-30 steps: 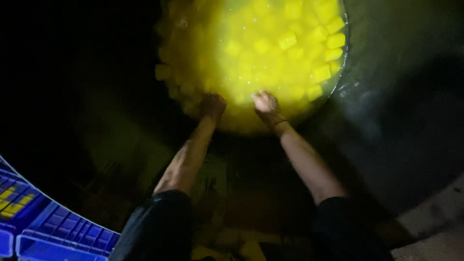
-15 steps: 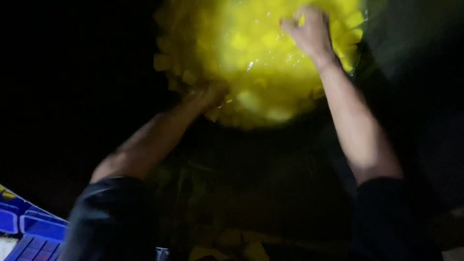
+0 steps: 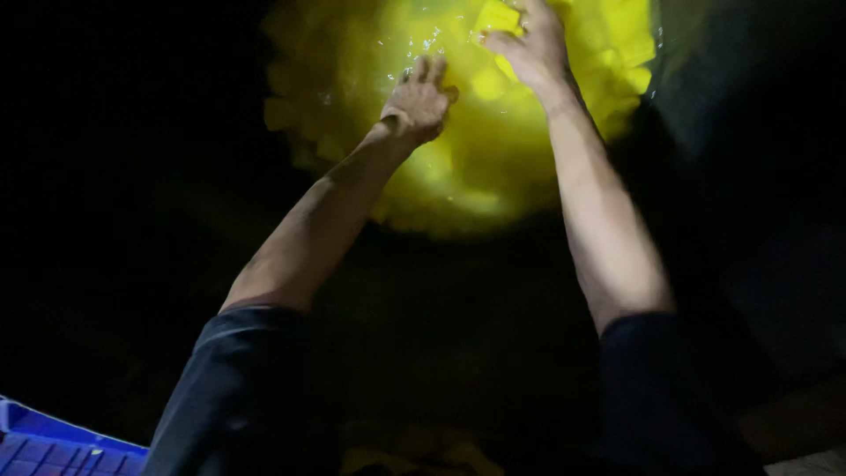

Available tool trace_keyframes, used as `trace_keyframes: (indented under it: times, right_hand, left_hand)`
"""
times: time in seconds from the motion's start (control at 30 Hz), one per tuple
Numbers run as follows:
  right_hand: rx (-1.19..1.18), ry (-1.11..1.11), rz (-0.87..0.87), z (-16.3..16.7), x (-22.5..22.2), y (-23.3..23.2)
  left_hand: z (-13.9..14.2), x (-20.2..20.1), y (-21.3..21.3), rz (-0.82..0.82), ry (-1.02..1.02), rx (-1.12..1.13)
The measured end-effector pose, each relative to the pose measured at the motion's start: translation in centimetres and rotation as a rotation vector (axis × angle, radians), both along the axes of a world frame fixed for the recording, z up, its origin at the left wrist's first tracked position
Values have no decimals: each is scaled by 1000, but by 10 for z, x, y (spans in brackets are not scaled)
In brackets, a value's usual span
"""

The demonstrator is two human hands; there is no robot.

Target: The person washes yellow tofu blocks in a large vat of water, pressing them under the water and scooping them with a metal bowl. They lift the blocks out, squeeze them briefly, and place them into blue plastic crates beside the vat, repeating the transfer.

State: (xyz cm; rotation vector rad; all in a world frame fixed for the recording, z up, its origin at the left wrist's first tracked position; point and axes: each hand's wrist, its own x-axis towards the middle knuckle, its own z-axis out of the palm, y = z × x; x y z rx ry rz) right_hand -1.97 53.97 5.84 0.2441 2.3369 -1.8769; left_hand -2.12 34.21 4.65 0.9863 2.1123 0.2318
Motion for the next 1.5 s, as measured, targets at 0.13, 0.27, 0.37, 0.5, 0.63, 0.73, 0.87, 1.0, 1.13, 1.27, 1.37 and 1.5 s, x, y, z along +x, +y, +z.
trace_keyframes:
  times: [0.13, 0.27, 0.37, 0.5, 0.63, 0.73, 0.87, 1.0, 1.13, 1.27, 1.37, 1.5]
  right_hand:
    - [-398, -472, -197, 12, 53, 9]
    - [-664, -575, -352, 16, 96, -17]
    - [-406, -345, -307, 16, 100, -40]
    - [-182, -271, -324, 40, 87, -57]
    - [309, 75, -121, 94, 62, -66]
    - [379, 179, 48, 122, 32, -63]
    - [-38, -109, -183, 121, 26, -66]
    - [99, -325, -170, 98, 78, -104]
    - [247, -487, -23, 77, 120, -134]
    - [301, -683, 97, 69, 115, -115]
    - [-251, -769, 21, 86, 87, -91]
    - [-487, -580, 218, 172, 32, -112]
  left_hand:
    - [3, 2, -7, 764, -544, 486]
    - [2, 12, 0, 1428, -1173, 889]
    - [11, 24, 16, 1731, -1405, 1117]
    - [31, 30, 32, 1899, -1442, 1354]
    - [54, 18, 43, 1844, -1348, 1490]
    - [66, 5, 47, 1763, -1466, 1657]
    - [84, -21, 35, 1782, -1514, 1774]
    - [131, -73, 25, 1420, -1312, 2005]
    - [221, -118, 16, 1315, -1250, 2103]
    - [322, -123, -38, 1139, -1160, 2262]
    - [372, -108, -105, 1136, -1071, 2312]
    - [369, -65, -196, 1368, -943, 2363]
